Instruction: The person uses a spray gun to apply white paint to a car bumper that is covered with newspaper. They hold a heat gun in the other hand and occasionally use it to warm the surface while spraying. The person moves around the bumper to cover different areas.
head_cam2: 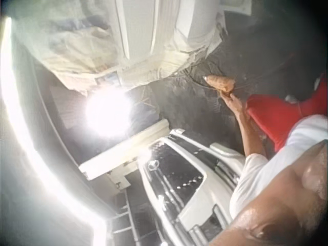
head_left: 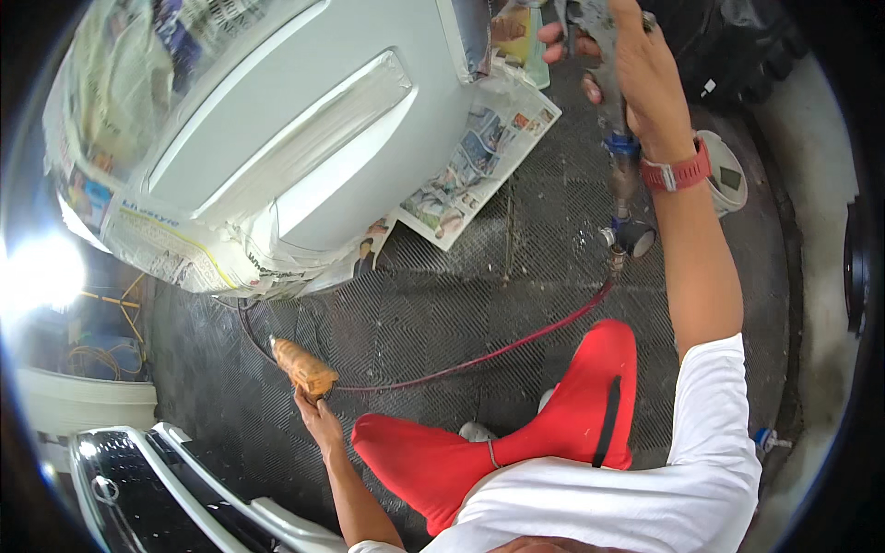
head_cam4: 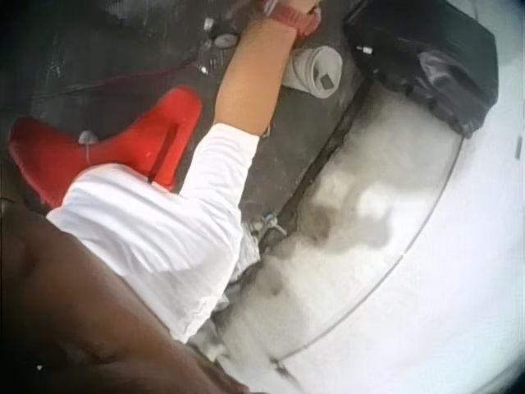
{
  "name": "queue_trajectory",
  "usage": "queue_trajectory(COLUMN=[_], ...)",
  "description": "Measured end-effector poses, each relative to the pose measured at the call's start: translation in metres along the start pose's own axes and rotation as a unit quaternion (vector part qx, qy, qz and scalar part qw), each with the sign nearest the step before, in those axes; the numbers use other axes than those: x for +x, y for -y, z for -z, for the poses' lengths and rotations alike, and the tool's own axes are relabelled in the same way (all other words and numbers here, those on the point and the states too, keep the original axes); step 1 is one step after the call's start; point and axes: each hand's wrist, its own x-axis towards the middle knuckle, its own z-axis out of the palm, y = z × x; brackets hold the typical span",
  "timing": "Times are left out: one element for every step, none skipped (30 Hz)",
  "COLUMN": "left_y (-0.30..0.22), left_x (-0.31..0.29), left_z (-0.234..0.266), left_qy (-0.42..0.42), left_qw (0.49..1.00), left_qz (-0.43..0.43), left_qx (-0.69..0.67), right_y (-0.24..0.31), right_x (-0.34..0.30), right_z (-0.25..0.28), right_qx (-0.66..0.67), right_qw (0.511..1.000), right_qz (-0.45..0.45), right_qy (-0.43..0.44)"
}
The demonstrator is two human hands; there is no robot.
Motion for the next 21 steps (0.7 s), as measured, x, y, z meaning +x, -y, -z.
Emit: queue_trajectory(left_y=[0.014,0.025,0.032,0.043,0.052,0.051,0.049,0.045,0.057,0.07,0.07,0.067,0.067,0.065,0.065,0.066,0.065,0.064,0.067,0.071,0.073], left_x=[0.002,-0.009,-0.019,-0.026,-0.041,-0.04,-0.039,-0.036,-0.036,-0.033,-0.037,-0.044,-0.048,-0.047,-0.047,-0.048,-0.042,-0.037,-0.035,-0.031,-0.035], left_z=[-0.007,-0.01,-0.013,-0.023,-0.033,-0.042,-0.049,-0.052,-0.048,-0.042,-0.044,-0.047,-0.05,-0.053,-0.053,-0.051,-0.054,-0.05,-0.046,-0.052,-0.051], left_qy=[-0.035,-0.06,-0.086,-0.11,-0.11,-0.125,-0.141,-0.152,-0.161,-0.171,-0.169,-0.155,-0.152,-0.149,-0.148,-0.139,-0.132,-0.131,-0.141,-0.14,-0.139], left_qw=[0.999,0.998,0.996,0.994,0.993,0.99,0.987,0.985,0.982,0.978,0.976,0.978,0.979,0.98,0.98,0.98,0.98,0.979,0.978,0.98,0.98], left_qz=[-0.007,-0.003,0.001,0.016,0.017,0.009,0.001,-0.005,-0.004,-0.003,0.002,0.037,0.05,0.06,0.07,0.081,0.088,0.095,0.083,0.065,0.056], left_qx=[0.001,0.009,0.015,0.017,0.04,0.06,0.08,0.077,0.097,0.116,0.136,0.135,0.126,0.116,0.109,0.117,0.121,0.127,0.129,0.126,0.129], right_y=[0.005,0.007,0.008,0.01,0.014,0.028,0.032,0.035,0.038,0.051,0.05,0.049,0.048,0.044,0.038,0.031,0.03,0.031,0.03,0.03,0.024], right_x=[-0.003,-0.016,-0.026,-0.035,-0.044,-0.055,-0.057,-0.056,-0.058,-0.061,-0.062,-0.061,-0.059,-0.052,-0.041,-0.029,-0.016,-0.008,0.003,0.012,0.018], right_z=[-0.01,-0.017,-0.019,-0.019,-0.017,-0.022,-0.027,-0.032,-0.037,-0.044,-0.044,-0.044,-0.044,-0.042,-0.038,-0.033,-0.027,-0.025,-0.024,-0.014,-0.009], right_qx=[0.019,0.091,0.083,0.076,0.056,0.031,0.043,0.058,0.07,0.07,0.077,0.086,0.096,0.097,0.101,0.104,0.107,0.093,0.098,0.092,0.09], right_qw=[1.0,0.996,0.996,0.996,0.996,0.996,0.993,0.989,0.985,0.984,0.983,0.982,0.98,0.982,0.984,0.985,0.986,0.991,0.991,0.993,0.994], right_qz=[0.003,-0.008,-0.013,-0.017,-0.03,-0.003,0.0,0.007,0.007,-0.005,0.001,0.007,0.012,0.009,0.004,-0.001,0.0,-0.01,-0.013,-0.015,-0.026], right_qy=[-0.011,0.025,0.039,0.052,0.063,0.088,0.111,0.134,0.159,0.164,0.166,0.169,0.172,0.16,0.149,0.138,0.126,0.101,0.087,0.066,0.049])
